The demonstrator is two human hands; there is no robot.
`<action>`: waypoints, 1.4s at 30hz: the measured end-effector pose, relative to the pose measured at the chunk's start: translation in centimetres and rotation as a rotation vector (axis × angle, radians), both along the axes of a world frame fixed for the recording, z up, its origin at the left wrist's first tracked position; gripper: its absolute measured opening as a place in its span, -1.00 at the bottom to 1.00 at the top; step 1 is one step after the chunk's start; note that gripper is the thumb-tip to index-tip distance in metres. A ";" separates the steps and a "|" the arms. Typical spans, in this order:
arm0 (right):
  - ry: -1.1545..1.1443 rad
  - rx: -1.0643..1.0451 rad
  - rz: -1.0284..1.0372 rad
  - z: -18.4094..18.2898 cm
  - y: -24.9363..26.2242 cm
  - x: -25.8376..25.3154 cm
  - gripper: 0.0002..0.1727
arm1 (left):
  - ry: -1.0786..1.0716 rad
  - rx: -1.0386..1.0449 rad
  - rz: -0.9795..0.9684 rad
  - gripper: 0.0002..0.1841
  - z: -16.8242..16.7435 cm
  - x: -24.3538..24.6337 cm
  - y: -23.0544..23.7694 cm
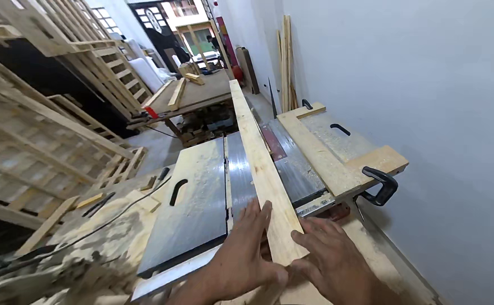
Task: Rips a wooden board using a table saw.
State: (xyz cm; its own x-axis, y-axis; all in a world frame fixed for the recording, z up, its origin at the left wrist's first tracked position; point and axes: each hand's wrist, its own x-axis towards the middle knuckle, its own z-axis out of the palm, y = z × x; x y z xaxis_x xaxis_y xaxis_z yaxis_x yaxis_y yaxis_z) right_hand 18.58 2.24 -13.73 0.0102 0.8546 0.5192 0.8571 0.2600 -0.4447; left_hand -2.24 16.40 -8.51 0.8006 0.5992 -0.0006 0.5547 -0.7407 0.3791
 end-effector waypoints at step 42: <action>-0.026 -0.022 -0.285 3.8 10.1 11.9 -0.21 | 0.081 0.078 0.091 0.48 -0.8 2.5 9.2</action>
State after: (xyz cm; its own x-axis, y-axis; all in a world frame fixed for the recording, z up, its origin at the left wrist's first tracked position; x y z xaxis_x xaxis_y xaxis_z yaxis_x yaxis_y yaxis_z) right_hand 30.48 12.35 -9.93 0.2383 0.8303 0.5038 0.9054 -0.0022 -0.4246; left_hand 0.29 25.60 -9.30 0.7422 0.6701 -0.0139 0.6474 -0.7114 0.2736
